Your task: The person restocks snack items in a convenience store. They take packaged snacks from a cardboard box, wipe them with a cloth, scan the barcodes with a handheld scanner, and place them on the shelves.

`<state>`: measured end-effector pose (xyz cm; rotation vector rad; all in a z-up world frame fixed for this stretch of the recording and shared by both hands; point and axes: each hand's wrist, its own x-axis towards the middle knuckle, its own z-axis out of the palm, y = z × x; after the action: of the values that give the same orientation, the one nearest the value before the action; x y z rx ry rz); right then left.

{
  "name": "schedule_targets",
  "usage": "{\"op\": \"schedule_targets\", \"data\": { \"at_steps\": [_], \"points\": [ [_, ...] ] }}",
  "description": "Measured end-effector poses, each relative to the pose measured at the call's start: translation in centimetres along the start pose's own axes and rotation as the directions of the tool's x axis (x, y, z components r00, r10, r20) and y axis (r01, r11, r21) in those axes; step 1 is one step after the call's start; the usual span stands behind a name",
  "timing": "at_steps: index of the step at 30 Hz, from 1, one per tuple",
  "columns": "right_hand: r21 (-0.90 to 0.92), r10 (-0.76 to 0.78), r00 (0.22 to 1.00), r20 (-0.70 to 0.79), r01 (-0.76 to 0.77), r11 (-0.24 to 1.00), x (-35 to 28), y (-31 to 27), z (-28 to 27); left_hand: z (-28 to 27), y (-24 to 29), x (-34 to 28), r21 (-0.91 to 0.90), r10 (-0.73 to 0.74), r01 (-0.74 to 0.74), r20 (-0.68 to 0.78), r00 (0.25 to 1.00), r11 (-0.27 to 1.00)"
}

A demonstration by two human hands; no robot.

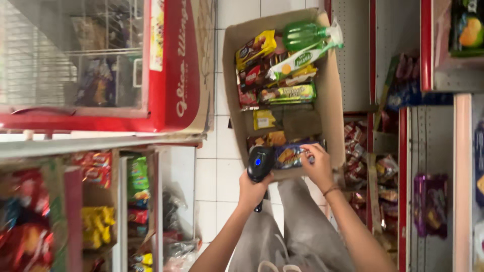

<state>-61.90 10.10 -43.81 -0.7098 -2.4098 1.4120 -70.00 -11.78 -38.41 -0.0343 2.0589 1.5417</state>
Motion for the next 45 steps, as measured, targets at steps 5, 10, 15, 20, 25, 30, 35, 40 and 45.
{"op": "schedule_targets", "data": {
  "at_steps": [5,10,15,20,25,30,35,40,45],
  "points": [
    [-0.077,0.128,0.992,0.018,-0.126,0.989,10.3,8.4,2.7,6.4,-5.0,15.0,-0.229,-0.227,0.199,-0.103,0.968,0.953],
    [-0.055,0.250,0.967,0.040,-0.248,0.967,17.5,14.2,4.8,11.5,-11.4,30.5,-0.675,-0.497,0.245,-0.207,0.842,0.696],
    [-0.044,0.267,0.962,0.057,-0.264,0.963,20.7,16.3,5.7,14.1,-15.7,37.9,-0.806,-0.480,0.168,-0.158,0.863,0.567],
    [0.016,0.308,0.947,0.086,-0.310,0.950,21.1,16.3,5.4,16.2,-16.9,39.6,-0.845,-0.413,0.078,-0.176,0.894,0.528],
    [0.016,0.332,0.939,0.090,-0.335,0.942,20.8,16.4,4.9,16.8,-16.8,40.2,-0.888,-0.470,0.089,-0.151,0.870,0.450],
    [0.055,0.351,0.934,0.067,-0.355,0.933,20.1,16.9,4.5,16.2,-17.8,40.1,-0.928,-0.395,0.134,-0.016,0.919,0.348],
    [-0.019,0.307,0.950,0.064,-0.306,0.952,19.6,16.2,4.2,15.3,-16.8,37.0,-0.861,-0.401,0.238,0.043,0.915,0.450],
    [-0.350,0.012,0.996,0.085,0.018,0.937,19.3,13.0,3.5,15.0,-11.6,30.3,-0.589,-0.205,0.102,-0.110,0.973,0.802],
    [-0.378,-0.101,0.987,0.125,0.141,0.915,18.8,7.7,3.2,14.2,-2.3,21.2,-0.277,0.019,-0.052,-0.118,0.993,0.959]
  ]
}}
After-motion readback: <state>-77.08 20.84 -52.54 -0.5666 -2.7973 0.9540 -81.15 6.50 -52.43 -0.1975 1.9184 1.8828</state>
